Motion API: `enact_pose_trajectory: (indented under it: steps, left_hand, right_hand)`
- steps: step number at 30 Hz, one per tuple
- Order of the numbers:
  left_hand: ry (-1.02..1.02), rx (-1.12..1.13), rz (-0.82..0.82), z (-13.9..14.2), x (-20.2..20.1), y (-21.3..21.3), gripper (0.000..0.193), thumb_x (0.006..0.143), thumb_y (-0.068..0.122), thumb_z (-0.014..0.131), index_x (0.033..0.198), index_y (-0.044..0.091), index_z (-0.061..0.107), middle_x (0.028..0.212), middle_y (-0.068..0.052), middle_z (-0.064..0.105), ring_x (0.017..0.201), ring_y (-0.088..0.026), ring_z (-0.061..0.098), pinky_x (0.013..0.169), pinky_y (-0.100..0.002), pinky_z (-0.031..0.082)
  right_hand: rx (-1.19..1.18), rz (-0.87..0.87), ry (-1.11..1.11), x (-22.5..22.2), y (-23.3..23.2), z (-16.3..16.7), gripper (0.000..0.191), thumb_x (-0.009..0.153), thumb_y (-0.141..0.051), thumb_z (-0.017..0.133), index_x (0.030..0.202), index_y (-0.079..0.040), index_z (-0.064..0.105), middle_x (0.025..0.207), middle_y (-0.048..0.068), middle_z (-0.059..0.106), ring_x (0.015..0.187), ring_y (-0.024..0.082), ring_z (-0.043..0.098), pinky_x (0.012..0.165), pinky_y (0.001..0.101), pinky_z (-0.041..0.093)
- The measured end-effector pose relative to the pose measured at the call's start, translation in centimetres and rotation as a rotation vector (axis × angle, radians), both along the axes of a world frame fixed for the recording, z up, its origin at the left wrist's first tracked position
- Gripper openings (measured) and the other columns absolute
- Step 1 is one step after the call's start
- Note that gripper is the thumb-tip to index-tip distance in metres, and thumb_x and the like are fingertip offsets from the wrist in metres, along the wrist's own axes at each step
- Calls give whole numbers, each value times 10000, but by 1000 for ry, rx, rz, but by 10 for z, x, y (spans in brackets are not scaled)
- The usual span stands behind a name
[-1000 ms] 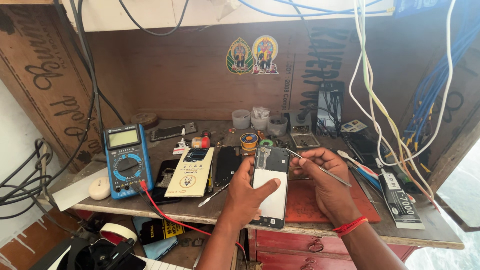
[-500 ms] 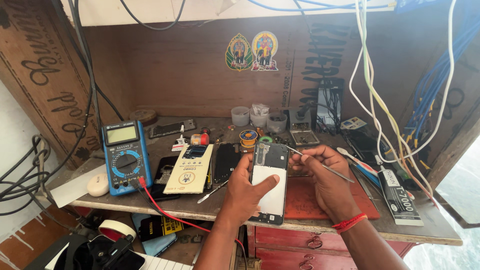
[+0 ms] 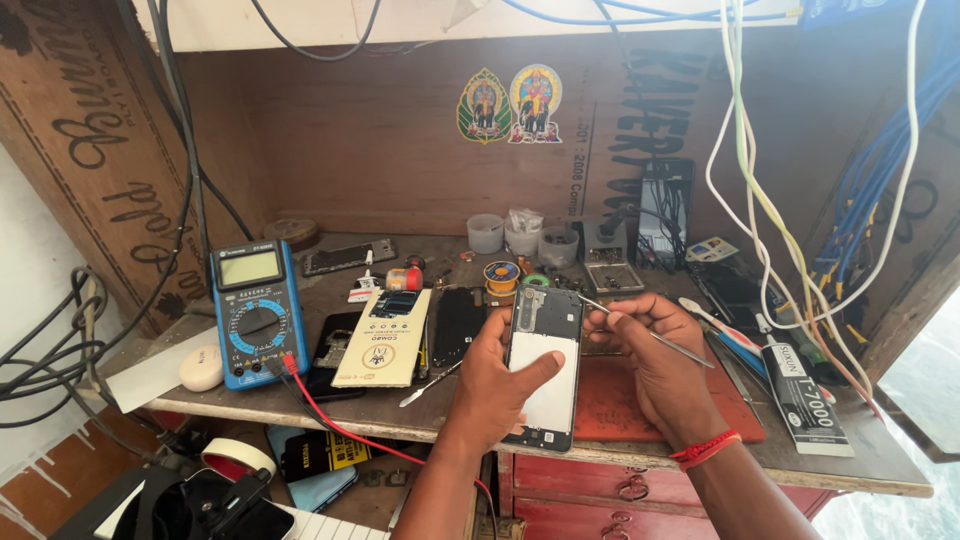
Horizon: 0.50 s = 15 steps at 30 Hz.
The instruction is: The person holds a disassembled smartphone in one hand and uses a thin metal pry tool with the other hand to work along the phone's edge and interior, repeatedly scraping and prying at the device. They later flip the phone over and continue working on its other side with the tool.
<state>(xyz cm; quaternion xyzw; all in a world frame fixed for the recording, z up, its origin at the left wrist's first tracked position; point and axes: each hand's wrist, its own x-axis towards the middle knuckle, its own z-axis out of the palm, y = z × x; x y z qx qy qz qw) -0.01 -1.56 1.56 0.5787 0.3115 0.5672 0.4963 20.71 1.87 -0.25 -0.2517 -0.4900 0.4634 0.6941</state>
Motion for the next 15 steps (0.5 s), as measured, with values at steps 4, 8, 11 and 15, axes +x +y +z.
enact_pose_trajectory:
  steps: [4,8,11,15]
  left_hand:
    - [25,-27,2,-1,0,0,469,810,121,780,1225,40,579,960,-54,721,754,-87,641,597,-257,517]
    - [-4,60,-17,-3,-1,2,472,820,115,790,1236,39,580,981,-49,725,815,-60,677,671,-223,565]
    - [11,20,-8,-2,0,3,462,814,120,785,1218,30,580,964,-54,722,769,-77,654,619,-252,535]
    - [18,-51,-2,-2,0,2,467,796,117,774,1211,34,577,953,-50,721,736,-105,645,587,-291,514]
  right_hand:
    - [-18,-21,-9,0,-2,1,81,950,12,621,1023,30,650,986,183,746,860,210,715,801,329,581]
    - [19,-29,-21,-2,-2,2,72,950,5,626,1008,38,652,971,180,744,856,205,722,800,328,590]
    - [0,-46,-45,-2,-2,2,83,950,5,631,1016,42,667,971,180,749,841,200,709,796,322,579]
    - [-28,-8,-15,0,-3,2,79,952,4,635,1010,46,669,964,179,748,839,209,712,799,330,580]
